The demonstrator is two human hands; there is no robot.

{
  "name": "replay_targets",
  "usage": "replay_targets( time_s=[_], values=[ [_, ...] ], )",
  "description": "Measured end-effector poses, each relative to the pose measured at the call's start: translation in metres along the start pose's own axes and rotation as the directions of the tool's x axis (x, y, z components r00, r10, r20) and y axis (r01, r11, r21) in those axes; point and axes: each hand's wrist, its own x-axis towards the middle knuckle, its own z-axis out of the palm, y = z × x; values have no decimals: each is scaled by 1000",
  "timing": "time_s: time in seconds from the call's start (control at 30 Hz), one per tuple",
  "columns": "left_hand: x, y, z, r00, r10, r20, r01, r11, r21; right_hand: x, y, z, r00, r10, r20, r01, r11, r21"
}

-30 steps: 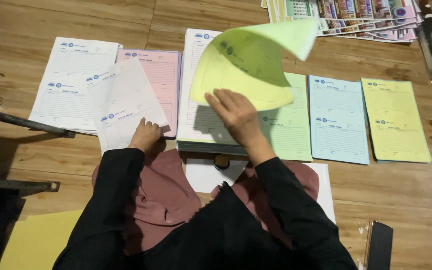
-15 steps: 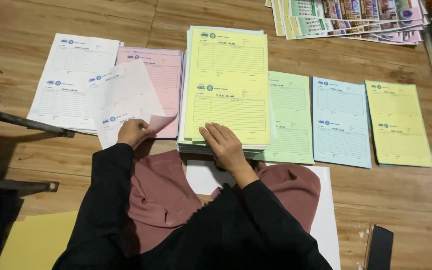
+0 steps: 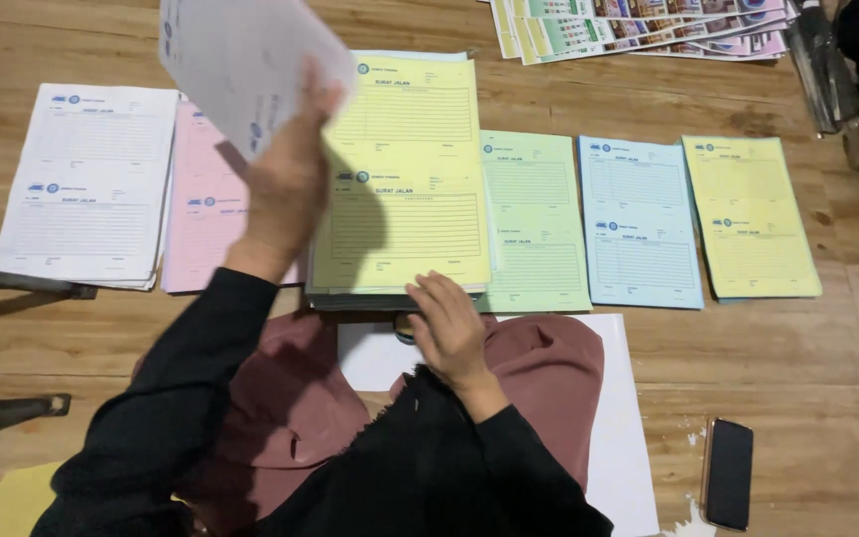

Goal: Sorting and stacking multi-colored paper forms into organized piles on the floor.

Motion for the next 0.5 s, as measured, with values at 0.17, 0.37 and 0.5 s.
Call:
replay_targets(
  time_s=[0.17, 0.37, 0.5],
  values=[
    [-36, 69, 74, 936, 352, -9, -352, 936, -28, -15, 51, -48, 981, 37, -189, -62, 990, -128],
    [-93, 82, 93, 839, 406, 363, -413, 908, -62, 0, 89, -71, 958, 169, -233, -198, 975, -105],
    [-77, 78, 81, 850, 272, 452, -201, 959, -198, 51, 102, -56, 878, 473, 67, -478, 873, 93]
  ],
)
